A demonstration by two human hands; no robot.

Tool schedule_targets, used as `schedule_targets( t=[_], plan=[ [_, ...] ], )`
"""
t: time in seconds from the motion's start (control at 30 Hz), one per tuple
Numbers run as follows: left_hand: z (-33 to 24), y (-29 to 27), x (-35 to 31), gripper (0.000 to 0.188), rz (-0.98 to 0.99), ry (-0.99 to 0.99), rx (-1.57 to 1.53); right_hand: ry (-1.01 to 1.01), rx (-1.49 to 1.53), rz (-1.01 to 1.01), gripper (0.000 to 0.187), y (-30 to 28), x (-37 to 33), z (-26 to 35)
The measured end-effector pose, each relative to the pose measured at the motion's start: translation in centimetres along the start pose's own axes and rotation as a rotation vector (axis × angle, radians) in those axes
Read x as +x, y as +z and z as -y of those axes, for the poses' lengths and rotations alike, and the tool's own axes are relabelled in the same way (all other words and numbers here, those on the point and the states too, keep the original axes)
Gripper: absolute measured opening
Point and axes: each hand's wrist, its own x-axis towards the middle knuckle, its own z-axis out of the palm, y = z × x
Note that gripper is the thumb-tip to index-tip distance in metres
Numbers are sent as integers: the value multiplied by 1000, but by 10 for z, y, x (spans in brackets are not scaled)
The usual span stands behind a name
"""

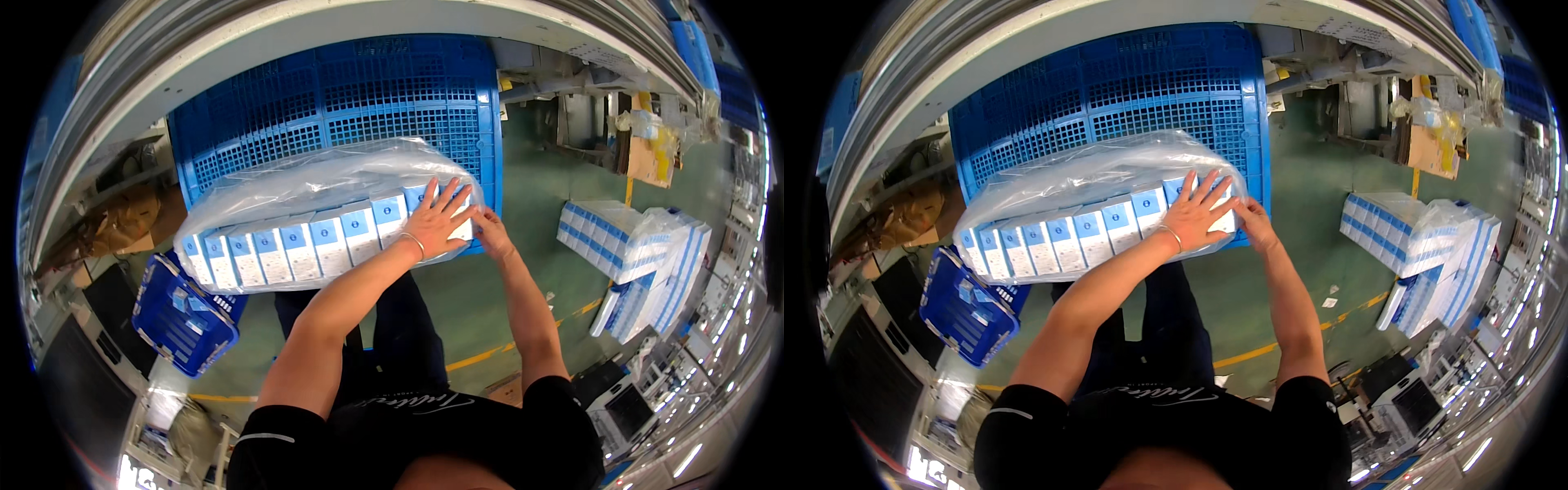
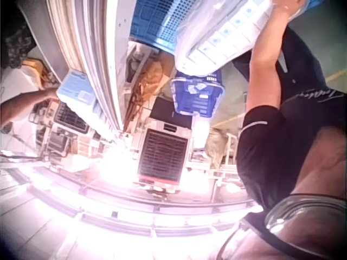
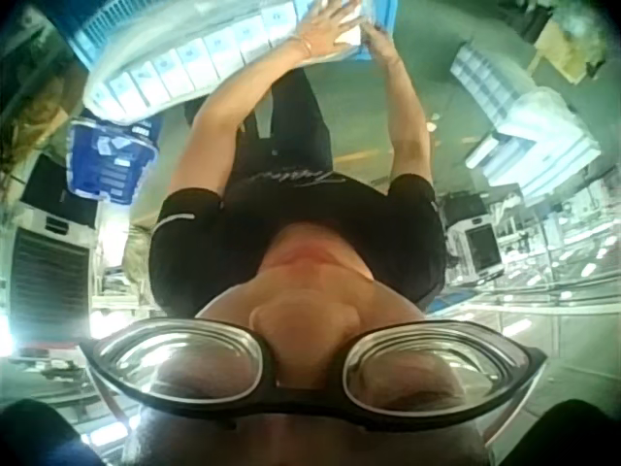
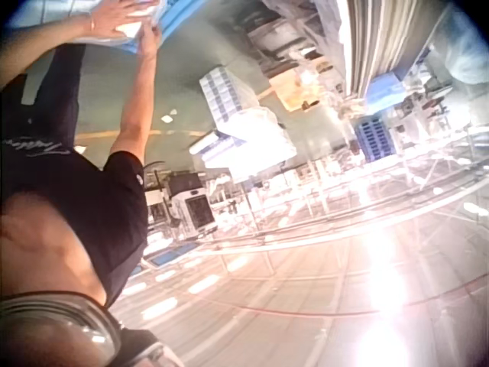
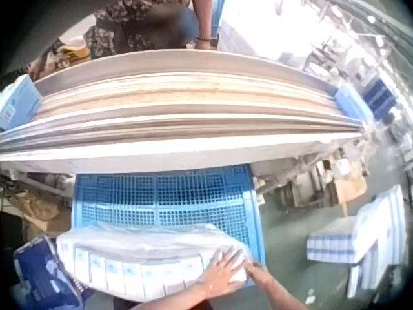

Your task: The person organizes rows of small blue and white boxes on a conveyor belt by hand, then places a large stack of these boxes into a plastic liner inside a blue crate. Finally, the person uses a tape dispenser to seal the plastic liner over a larger stack of boxes on the floor.

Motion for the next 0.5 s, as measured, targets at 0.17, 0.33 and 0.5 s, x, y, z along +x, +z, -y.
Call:
schedule_targets(
  t=[0.17, 0.33, 0.5],
  plan=[
    [-12, 34, -13, 74, 118, 17, 196, -221, -320, -277, 26, 3, -60, 46],
    [-35, 32, 12, 74, -23, -13, 109, -636, -694, -517, 33, 23, -79, 92],
    [-3, -75, -89, 57, -161, -614, -705, -302, -875, -493, 27, -12, -97, 96]
  ],
)
